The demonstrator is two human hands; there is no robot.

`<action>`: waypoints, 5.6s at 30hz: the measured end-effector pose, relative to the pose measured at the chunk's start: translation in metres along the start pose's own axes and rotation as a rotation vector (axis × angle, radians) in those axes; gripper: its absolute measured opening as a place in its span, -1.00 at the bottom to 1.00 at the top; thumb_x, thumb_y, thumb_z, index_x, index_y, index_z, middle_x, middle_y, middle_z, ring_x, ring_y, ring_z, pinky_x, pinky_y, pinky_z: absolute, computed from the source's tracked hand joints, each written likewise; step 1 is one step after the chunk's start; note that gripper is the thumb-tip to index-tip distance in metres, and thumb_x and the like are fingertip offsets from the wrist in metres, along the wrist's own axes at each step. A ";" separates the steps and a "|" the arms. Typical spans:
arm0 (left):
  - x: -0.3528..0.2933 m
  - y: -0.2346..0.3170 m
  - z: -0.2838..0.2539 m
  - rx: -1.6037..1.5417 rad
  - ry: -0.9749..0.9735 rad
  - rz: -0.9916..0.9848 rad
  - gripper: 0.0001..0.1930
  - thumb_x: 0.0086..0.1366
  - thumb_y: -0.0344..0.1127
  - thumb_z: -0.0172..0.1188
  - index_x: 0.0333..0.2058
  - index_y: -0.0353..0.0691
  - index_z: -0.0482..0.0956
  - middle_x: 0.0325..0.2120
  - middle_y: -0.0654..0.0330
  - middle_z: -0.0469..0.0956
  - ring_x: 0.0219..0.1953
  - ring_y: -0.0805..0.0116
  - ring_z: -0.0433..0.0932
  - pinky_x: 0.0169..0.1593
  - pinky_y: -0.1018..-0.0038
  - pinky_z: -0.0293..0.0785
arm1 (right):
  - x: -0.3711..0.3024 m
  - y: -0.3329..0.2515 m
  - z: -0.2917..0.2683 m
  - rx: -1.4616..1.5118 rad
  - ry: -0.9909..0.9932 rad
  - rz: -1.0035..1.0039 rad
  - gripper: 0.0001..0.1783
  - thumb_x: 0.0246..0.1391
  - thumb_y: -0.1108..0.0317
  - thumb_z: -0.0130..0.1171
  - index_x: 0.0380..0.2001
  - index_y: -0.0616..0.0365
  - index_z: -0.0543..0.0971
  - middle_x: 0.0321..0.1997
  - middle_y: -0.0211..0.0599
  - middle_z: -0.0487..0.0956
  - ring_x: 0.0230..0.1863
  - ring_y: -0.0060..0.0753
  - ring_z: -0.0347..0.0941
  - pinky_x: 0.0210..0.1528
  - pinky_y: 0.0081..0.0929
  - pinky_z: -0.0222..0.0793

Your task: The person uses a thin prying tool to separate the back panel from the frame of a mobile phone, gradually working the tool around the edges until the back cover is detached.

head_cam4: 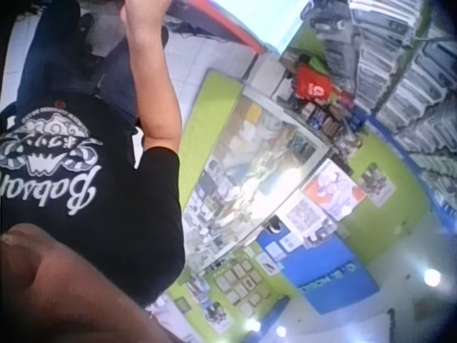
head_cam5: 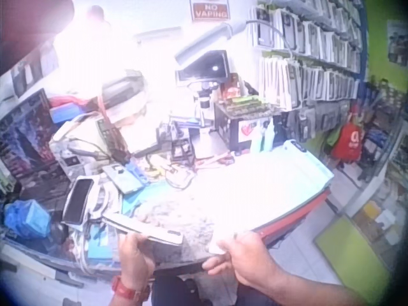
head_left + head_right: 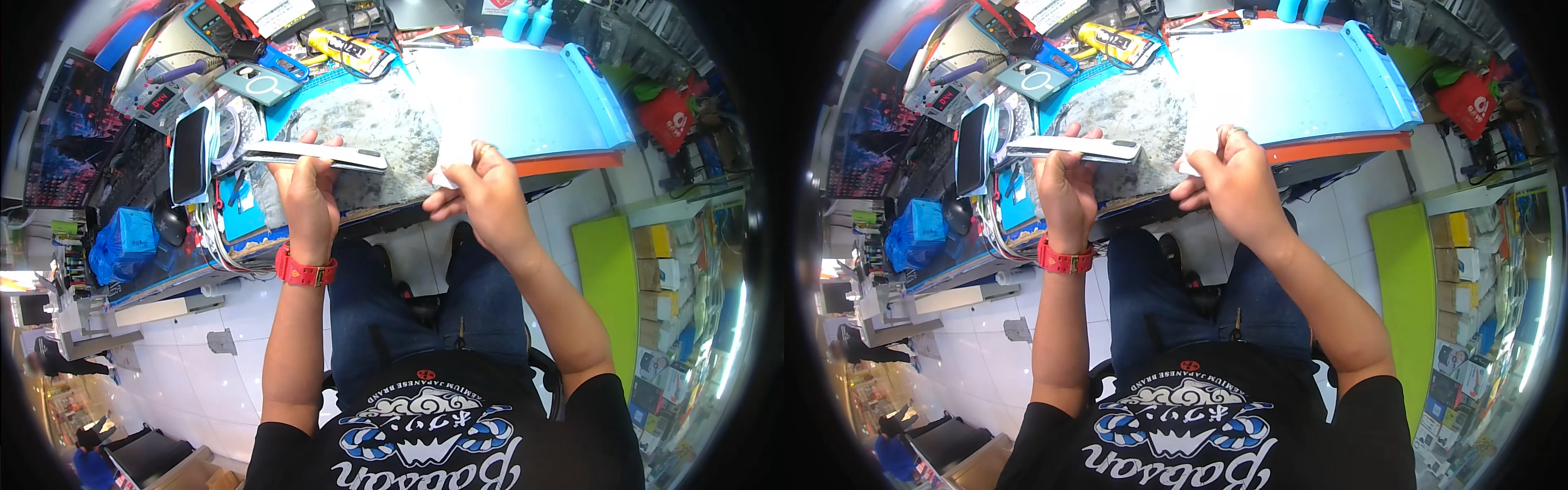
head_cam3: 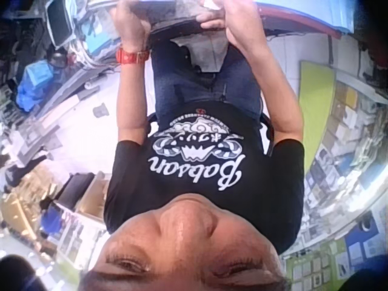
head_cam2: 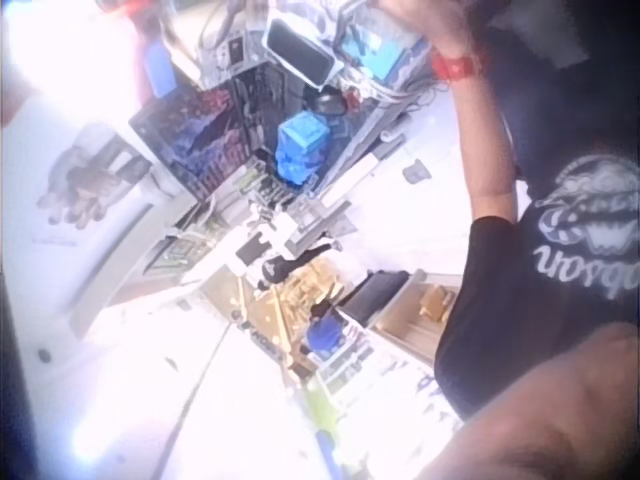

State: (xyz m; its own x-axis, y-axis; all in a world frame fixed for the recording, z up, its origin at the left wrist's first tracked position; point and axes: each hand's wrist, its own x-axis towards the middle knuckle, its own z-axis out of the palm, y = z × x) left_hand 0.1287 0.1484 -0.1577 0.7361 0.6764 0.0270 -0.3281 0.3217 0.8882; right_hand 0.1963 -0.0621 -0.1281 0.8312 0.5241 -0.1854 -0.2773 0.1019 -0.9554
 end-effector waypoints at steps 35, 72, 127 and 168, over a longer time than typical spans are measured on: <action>0.007 0.003 -0.004 0.038 -0.023 -0.091 -0.40 0.25 -0.58 0.01 0.24 -0.28 0.03 0.22 -0.12 0.30 0.13 0.09 0.58 0.06 0.39 0.52 | 0.041 0.018 0.013 -1.444 -0.032 -1.078 -0.91 0.04 0.37 0.13 -0.36 0.10 0.55 -0.41 -0.37 0.47 -0.34 -0.32 0.49 -0.35 -0.38 0.41; 0.004 0.006 0.015 0.066 0.079 -0.102 -0.33 0.18 -0.63 0.01 0.29 -0.38 0.04 0.19 -0.14 0.32 0.13 0.03 0.56 0.20 0.24 0.47 | 0.060 0.029 0.005 -1.265 -0.139 -1.147 -0.81 -0.03 0.42 0.12 -0.32 0.27 0.49 -0.45 -0.24 0.40 -0.36 -0.21 0.44 -0.22 -0.34 0.45; 0.003 0.000 0.011 0.090 0.024 -0.051 -0.17 0.18 -0.63 0.00 0.41 -0.27 -0.12 0.21 -0.14 0.30 0.15 0.01 0.54 0.21 0.18 0.45 | 0.046 0.009 0.001 -1.190 -0.132 -1.143 -0.63 -0.16 0.52 0.31 -0.17 0.27 0.60 -0.49 -0.34 0.43 -0.50 -0.26 0.44 -0.42 -0.33 0.44; 0.007 0.007 0.018 0.212 0.052 -0.117 -0.20 0.20 -0.55 -0.01 0.39 -0.28 -0.13 0.19 -0.14 0.27 0.12 0.07 0.55 0.13 0.28 0.50 | 0.058 0.018 0.009 -1.274 -0.182 -1.067 -0.85 0.03 0.45 0.13 -0.33 0.29 0.55 -0.47 -0.23 0.45 -0.38 -0.20 0.49 0.18 -0.08 0.46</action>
State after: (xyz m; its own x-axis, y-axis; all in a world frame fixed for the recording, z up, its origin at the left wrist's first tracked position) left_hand 0.1421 0.1435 -0.1429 0.7287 0.6774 -0.1001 -0.1070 0.2570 0.9605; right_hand 0.2353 -0.0227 -0.1542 0.2886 0.7712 0.5675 0.9565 -0.2050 -0.2077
